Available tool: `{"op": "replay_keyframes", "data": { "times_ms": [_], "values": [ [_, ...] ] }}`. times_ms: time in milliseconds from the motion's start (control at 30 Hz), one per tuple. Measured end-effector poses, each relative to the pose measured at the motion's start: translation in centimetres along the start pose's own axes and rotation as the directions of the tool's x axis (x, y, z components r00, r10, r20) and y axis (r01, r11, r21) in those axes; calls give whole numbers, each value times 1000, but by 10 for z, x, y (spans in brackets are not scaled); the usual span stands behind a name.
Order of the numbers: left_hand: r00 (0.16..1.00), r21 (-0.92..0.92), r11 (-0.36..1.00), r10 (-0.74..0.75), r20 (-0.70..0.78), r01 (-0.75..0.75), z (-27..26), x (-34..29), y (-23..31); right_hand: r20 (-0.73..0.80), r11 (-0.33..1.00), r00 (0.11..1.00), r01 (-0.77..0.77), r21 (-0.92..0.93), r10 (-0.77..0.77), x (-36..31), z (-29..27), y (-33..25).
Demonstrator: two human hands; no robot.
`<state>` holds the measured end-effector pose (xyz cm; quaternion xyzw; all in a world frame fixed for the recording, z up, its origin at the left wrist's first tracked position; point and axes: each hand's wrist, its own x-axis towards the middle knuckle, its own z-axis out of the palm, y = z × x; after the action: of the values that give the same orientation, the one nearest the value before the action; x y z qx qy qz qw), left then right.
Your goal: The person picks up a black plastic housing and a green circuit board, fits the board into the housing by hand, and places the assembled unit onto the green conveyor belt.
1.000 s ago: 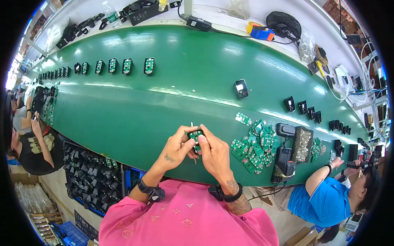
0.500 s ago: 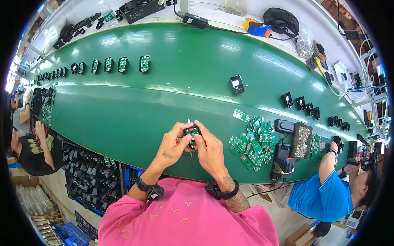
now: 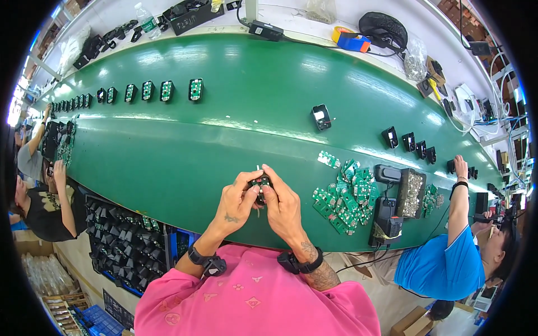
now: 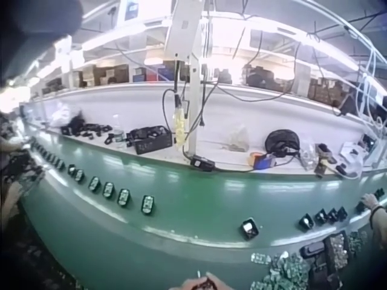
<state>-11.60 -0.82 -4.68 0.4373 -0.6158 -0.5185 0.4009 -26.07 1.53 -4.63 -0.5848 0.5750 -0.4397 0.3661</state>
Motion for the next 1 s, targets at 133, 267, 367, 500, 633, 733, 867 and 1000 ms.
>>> {"op": "replay_keyframes", "data": {
  "times_ms": [133,267,367,500,633,733,867,1000],
  "values": [
    [999,23,999,27,-44,-26,1,3,2,-58,999,998,35,23,-34,4,4,-2],
    [999,30,999,31,-44,-30,3,10,0,-33,997,998,-60,50,62,8,4,1],
    [999,-1,1000,20,-48,-20,1,18,-2,-92,996,994,-59,72,65,9,4,5],
    [854,-640,573,-424,303,512,-29,35,-14,121,972,989,-106,210,82,2,-19,-12],
    [796,-729,354,-420,435,586,-33,37,-12,162,987,985,29,156,-55,0,-24,-19],
    [771,-740,272,-402,493,615,-29,36,-12,154,987,986,34,157,-58,1,-23,-18],
    [795,-744,289,-302,526,602,-31,33,-16,154,986,986,37,162,-63,0,-20,-15],
    [889,-643,626,-403,217,441,-16,29,1,125,985,992,8,173,-30,0,-18,-15]
  ]
}}
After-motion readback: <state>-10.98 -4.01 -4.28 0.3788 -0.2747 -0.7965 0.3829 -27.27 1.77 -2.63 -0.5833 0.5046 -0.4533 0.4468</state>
